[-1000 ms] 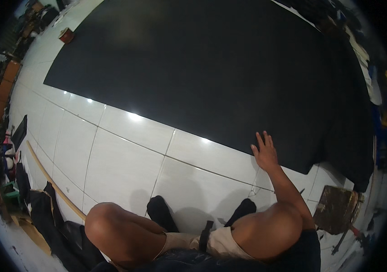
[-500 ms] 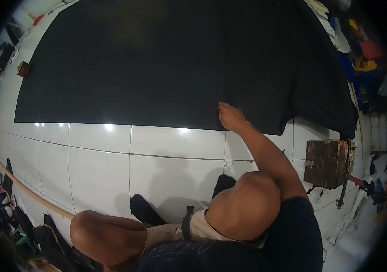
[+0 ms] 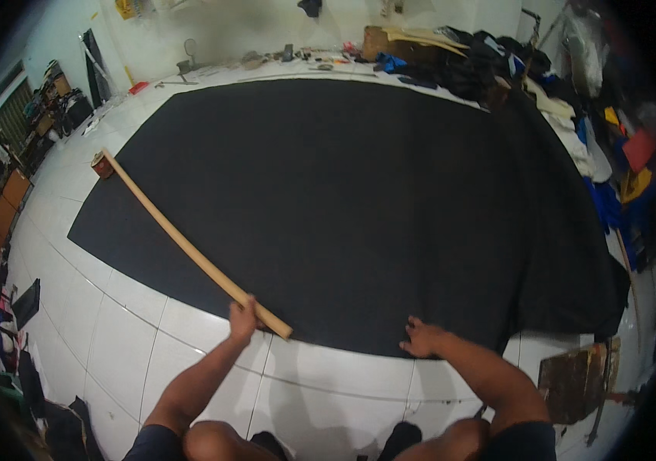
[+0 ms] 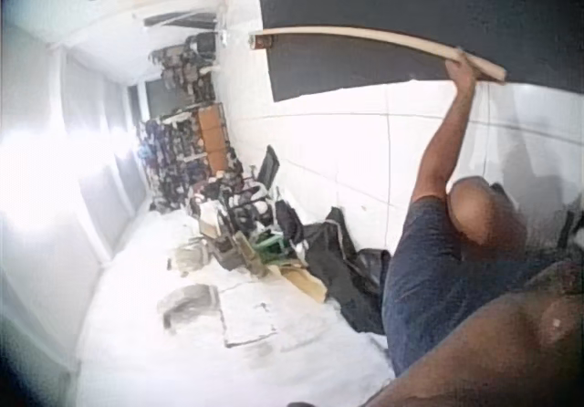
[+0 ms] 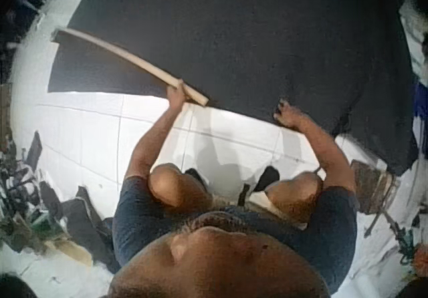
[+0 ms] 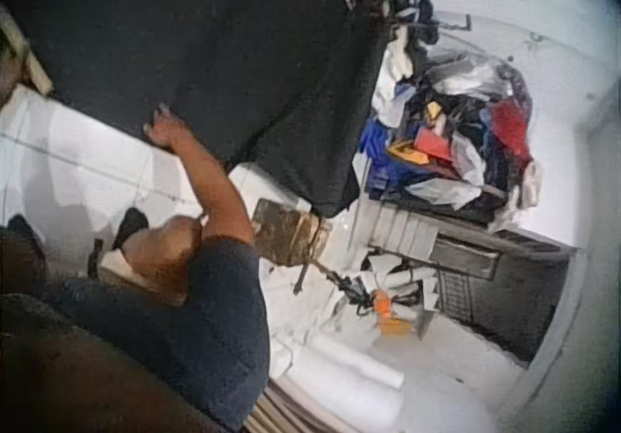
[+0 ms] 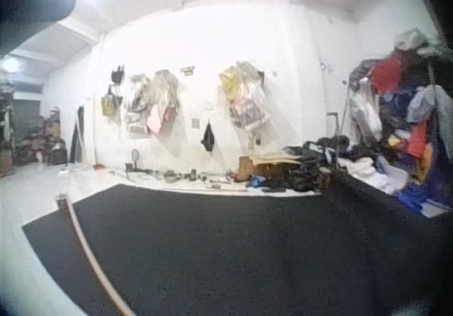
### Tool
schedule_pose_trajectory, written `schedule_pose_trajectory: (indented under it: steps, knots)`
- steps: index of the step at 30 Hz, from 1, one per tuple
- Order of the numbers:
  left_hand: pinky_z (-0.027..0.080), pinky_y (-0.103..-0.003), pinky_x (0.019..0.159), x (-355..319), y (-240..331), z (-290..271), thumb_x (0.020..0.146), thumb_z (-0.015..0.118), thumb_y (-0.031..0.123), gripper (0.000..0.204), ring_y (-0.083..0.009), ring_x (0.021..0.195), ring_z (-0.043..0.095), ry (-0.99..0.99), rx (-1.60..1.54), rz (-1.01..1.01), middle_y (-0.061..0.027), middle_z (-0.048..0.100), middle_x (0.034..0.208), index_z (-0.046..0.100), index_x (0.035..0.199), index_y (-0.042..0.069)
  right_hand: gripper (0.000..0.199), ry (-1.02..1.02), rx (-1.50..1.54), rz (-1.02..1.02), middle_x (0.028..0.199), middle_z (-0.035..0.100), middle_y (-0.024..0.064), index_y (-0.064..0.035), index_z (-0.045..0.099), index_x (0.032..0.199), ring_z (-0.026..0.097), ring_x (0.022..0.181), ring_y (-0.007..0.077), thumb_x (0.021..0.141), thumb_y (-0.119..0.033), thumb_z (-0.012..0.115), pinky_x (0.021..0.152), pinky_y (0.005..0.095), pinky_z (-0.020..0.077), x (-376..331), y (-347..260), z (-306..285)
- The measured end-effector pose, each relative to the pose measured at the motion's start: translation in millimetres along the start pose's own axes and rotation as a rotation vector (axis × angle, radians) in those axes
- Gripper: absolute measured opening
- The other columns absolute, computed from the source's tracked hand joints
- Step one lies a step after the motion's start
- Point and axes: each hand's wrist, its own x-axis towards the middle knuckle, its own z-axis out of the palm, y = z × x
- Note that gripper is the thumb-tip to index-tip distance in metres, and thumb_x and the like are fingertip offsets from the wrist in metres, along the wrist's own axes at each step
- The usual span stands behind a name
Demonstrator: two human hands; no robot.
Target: The person cuts a large black fabric sheet on the floor using shears, repeatedly folding and aligning the material to produce straight cuts. The person uses a wooden stick to measure and mark the fabric before cutting.
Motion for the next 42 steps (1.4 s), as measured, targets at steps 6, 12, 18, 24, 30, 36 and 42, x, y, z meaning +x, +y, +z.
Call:
schedule_pose_trajectory:
  steps: [6, 12, 18, 24, 30, 36, 42]
  knots:
    - [0.060, -0.031, 0.054, -5.9, 8.1, 30.0, 0.094, 0.064, 0.038, 0.054, -0.0231, 0.068, 0.069, -0.361, -0.158, -0.324, -0.0160, 0.061, 0.094, 0.050, 0.113, -0.010, 0.079, 0.067, 0.021, 0.047, 0.159, 0.018, 0.0213, 0.0052, 0.035, 0.146, 0.035, 0.140, 0.0376, 0.096, -0.055, 0.043, 0.112, 0.0440, 0.0354, -6.5, 6.1, 7.7]
    - [0.038, -0.050, 0.107, 52.9, 70.8, -10.3, 0.093, 0.050, 0.051, 0.063, -0.0386, 0.125, 0.052, -0.161, 0.785, 0.057, -0.0303, 0.054, 0.131, 0.062, 0.121, -0.003, 0.094, -0.038, -0.077, 0.126, 0.154, 0.024, 0.0291, 0.0139, 0.036, 0.141, 0.040, 0.135, 0.0426, 0.090, -0.064, 0.047, 0.111, 0.0459, 0.0363, -13.0, -7.0, -5.0]
    - [0.006, -0.054, 0.119, 100.5, -14.0, -27.5, 0.094, 0.044, 0.057, 0.082, -0.0424, 0.147, 0.013, 0.219, 1.025, 0.236, -0.0280, 0.019, 0.157, 0.026, 0.152, 0.002, 0.084, -0.224, -0.376, 0.092, 0.139, 0.047, 0.0266, 0.0046, 0.050, 0.135, 0.052, 0.125, 0.0410, 0.091, -0.066, 0.045, 0.100, 0.0465, 0.0456, 21.6, -27.9, -40.1]
    - [0.007, -0.054, 0.119, 99.4, -14.5, -30.4, 0.093, 0.044, 0.059, 0.083, -0.0413, 0.147, 0.015, 0.222, 1.033, 0.239, -0.0284, 0.020, 0.156, 0.029, 0.151, 0.002, 0.062, 0.512, 0.113, -0.294, 0.116, 0.060, 0.0161, -0.0074, 0.055, 0.131, 0.062, 0.103, 0.0351, 0.088, -0.052, 0.063, 0.088, 0.0466, 0.0509, 120.5, -178.5, -132.1]
    - [0.006, -0.054, 0.119, 101.6, -4.9, -25.9, 0.091, 0.050, 0.055, 0.083, -0.0399, 0.148, 0.014, 0.188, 1.032, 0.224, -0.0265, 0.019, 0.157, 0.029, 0.151, 0.002, 0.069, 0.704, 0.091, -0.130, 0.126, 0.054, 0.0165, -0.0228, 0.030, 0.152, 0.056, 0.114, 0.0378, 0.094, -0.048, 0.056, 0.091, 0.0520, 0.0504, 258.5, -334.0, -166.0]
    - [0.004, -0.053, 0.119, 101.6, 6.1, -24.5, 0.089, 0.053, 0.051, 0.083, -0.0402, 0.148, 0.011, 0.143, 1.016, 0.175, -0.0258, 0.017, 0.158, 0.028, 0.151, 0.002, 0.057, 0.632, 0.132, -0.047, 0.119, 0.057, 0.0160, -0.0291, 0.025, 0.153, 0.061, 0.108, 0.0345, 0.100, -0.039, 0.045, 0.078, 0.0468, 0.0568, 279.4, -296.9, -179.3]
    - [0.004, -0.052, 0.119, 100.4, 3.8, -24.2, 0.091, 0.055, 0.044, 0.079, -0.0395, 0.148, 0.011, 0.122, 1.056, 0.156, -0.0252, 0.014, 0.159, 0.026, 0.151, 0.001, 0.057, 0.563, 0.337, 0.219, 0.112, 0.062, 0.0209, -0.0275, 0.025, 0.152, 0.063, 0.101, 0.0403, 0.100, -0.039, 0.044, 0.089, 0.0520, 0.0508, 190.1, -186.6, -154.8]
